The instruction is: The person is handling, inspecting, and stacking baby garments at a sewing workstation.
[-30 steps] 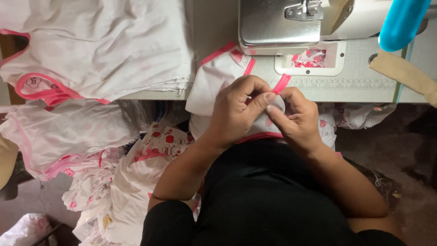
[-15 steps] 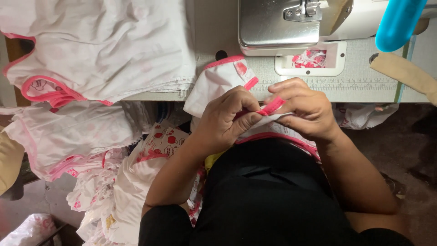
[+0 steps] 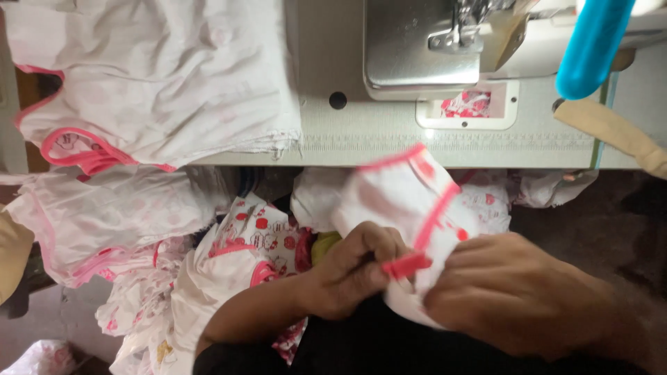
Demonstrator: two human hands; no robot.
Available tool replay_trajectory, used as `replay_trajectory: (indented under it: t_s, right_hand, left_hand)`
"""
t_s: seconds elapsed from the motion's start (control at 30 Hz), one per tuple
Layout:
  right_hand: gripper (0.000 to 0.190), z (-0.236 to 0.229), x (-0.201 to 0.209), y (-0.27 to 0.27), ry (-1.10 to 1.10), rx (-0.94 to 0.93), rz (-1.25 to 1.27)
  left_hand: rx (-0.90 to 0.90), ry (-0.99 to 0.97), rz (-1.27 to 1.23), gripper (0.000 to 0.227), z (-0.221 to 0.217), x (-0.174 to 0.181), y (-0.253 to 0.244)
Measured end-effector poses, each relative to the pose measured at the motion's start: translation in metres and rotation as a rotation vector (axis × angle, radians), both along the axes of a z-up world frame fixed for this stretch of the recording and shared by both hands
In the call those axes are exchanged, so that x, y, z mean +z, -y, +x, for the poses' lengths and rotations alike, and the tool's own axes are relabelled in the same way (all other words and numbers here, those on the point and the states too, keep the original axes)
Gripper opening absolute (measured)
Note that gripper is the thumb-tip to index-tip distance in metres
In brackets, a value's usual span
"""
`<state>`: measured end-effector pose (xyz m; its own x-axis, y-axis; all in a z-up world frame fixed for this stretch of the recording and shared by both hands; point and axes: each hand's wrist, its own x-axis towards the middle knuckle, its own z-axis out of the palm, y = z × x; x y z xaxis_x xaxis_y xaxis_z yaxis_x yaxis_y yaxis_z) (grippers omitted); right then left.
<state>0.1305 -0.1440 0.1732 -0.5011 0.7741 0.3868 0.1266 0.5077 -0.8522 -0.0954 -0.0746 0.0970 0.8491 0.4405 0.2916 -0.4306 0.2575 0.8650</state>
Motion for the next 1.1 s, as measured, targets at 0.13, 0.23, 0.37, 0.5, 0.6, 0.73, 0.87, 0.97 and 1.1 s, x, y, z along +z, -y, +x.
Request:
replay_trajectory:
  t_s: [0.13,0.23,0.37,0.5,0.6,0.73,0.87,0.97,1.1]
  right_hand:
    - [0.016,-0.016,-0.03,-0.03,0.384,-0.263,0.329]
    - [0.028,-0.019,-0.037,-0.053,0.287,-0.429,0.487]
    - [0.018,-0.002,-0.081,-0.057,0.032,-0.813,0.12]
    - [0.026,0.017,-0.163,-0.061,-0.346,-0.889,-0.345]
    - [0.025,0.022,-0.175,-0.056,-0.425,-0.899,-0.298]
    - [0.024,0.021,-0.179,-0.049,-0.482,-0.902,-0.275]
    - [0.024,0.023,-0.191,-0.035,-0.526,-0.928,-0.288]
    - [0.024,0.026,-0.184,-0.046,-0.531,-0.937,-0.263]
    - [0.024,0.026,-0.169,-0.061,-0.571,-0.975,-0.222]
  left_hand:
    - [0.247,-0.589,-0.024,0.008,0.0,0.021,-0.068]
    - [0.283,-0.439,0.804,0.009,0.032,0.101,-0.119]
    - [0.321,-0.309,1.341,0.027,0.12,0.077,-0.158]
    - [0.525,-0.457,1.513,0.011,0.165,-0.034,-0.168]
    - [0.741,-0.403,1.397,0.022,0.159,-0.041,-0.154]
    - [0.892,-0.313,1.494,0.018,0.152,-0.046,-0.142]
    - [0.781,-0.269,1.388,0.013,0.142,-0.044,-0.137]
    - [0.774,-0.326,1.35,0.013,0.15,-0.049,-0.148]
    - [0.868,-0.364,1.44,0.015,0.159,-0.051,-0.159]
